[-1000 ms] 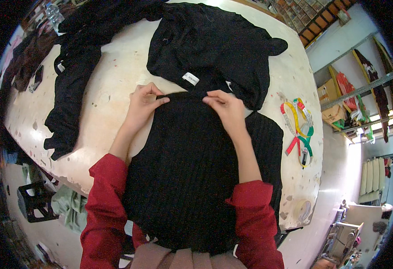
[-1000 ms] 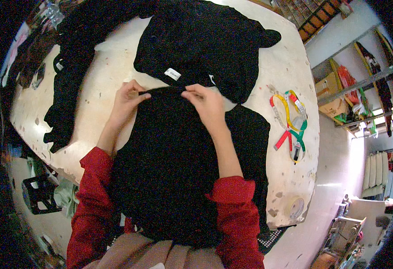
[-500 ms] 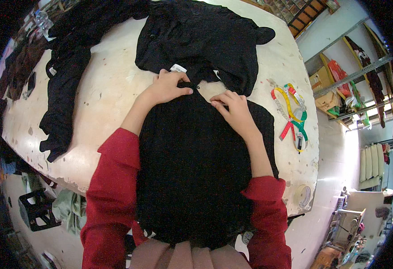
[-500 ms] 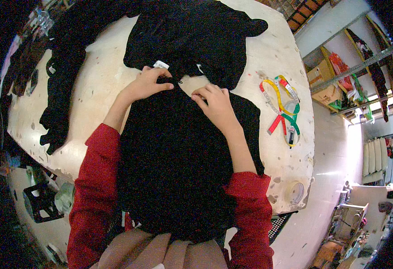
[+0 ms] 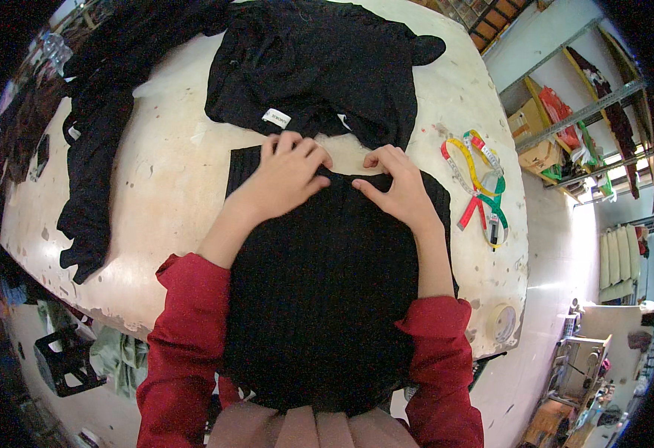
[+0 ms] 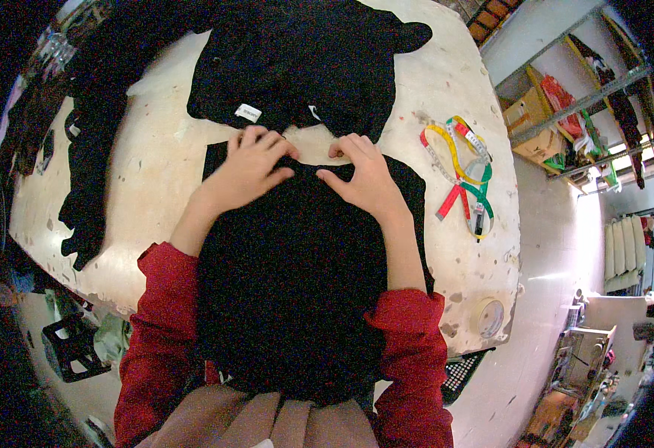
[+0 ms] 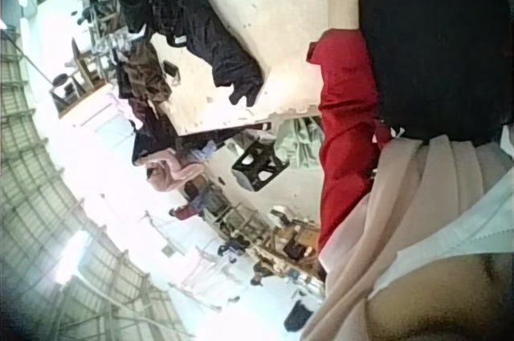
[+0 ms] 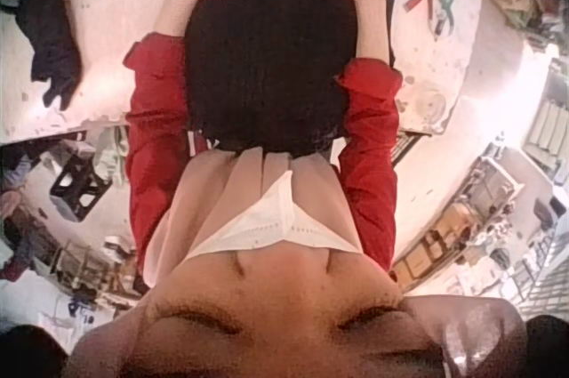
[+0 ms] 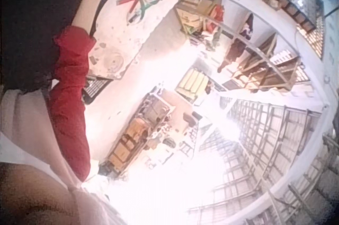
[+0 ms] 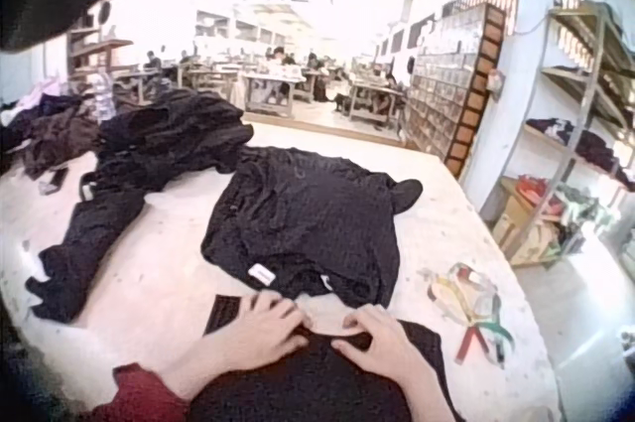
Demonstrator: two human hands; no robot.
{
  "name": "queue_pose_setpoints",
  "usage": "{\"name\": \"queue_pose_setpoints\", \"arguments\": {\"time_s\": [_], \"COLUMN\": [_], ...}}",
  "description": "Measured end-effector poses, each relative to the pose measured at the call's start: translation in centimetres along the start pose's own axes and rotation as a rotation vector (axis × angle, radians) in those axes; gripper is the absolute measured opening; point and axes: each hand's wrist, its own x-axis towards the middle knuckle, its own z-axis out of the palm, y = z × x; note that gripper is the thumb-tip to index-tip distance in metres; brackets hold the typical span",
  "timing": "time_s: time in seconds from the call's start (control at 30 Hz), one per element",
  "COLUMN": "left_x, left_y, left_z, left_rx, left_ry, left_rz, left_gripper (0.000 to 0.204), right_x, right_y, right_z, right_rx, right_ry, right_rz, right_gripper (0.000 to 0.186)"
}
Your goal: The person lays a black knit garment flat on a table, measures its width with a tape measure, and marks the measured position with a pen. The person then folds the garment and places it aside before repeating the process with another garment.
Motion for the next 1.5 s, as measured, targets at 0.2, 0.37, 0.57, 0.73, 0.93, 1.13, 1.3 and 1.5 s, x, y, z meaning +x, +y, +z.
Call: {"name": "queue_pose_setpoints", "arguments": {"time_s": [0.2,0.37,0.57,0.73,0.93,1.13,1.3,1.5], "left_x": [0.4,0.9,0.7,0.7,0.5,1.0,0.6,0.5], "left_y": [0.7,1.2,1.1,0.5,0.3,1.1,0.6,0.4], "left_z": [1.4,1.2,1.5,2.2,2.4,1.9,2.2,2.1], "left_rx": [-0.368,-0.510,-0.519,-0.490,-0.470,-0.514,-0.505,-0.461], "left_ry": [-0.044,-0.061,-0.088,-0.062,-0.035,-0.064,-0.038,-0.080], "left_rz": [-0.125,-0.216,-0.264,-0.242,-0.199,-0.261,-0.238,-0.217], "left_gripper": [0.031,0.022,0.019,0.020,0.023,0.022,0.024,0.017], "right_x": [-0.2,-0.3,-1.1,-0.9,-1.0,-1.8,-1.7,-1.8], "right_y": [0.0,0.8,1.4,1.5,4.0,4.8,4.7,4.7], "right_z": [-0.8,0.0,0.5,0.8,-3.4,-3.8,-3.3,-2.9], "right_rx": [0.030,0.099,0.118,0.068,-0.060,-0.002,-0.015,-0.116], "right_ry": [-0.177,-0.182,-0.197,-0.115,0.081,-0.006,-0.046,0.071], "right_rz": [0.106,0.088,0.079,0.158,0.374,0.459,0.456,0.371], "right_gripper": [0.019,0.016,0.015,0.017,0.034,0.038,0.038,0.036]}}
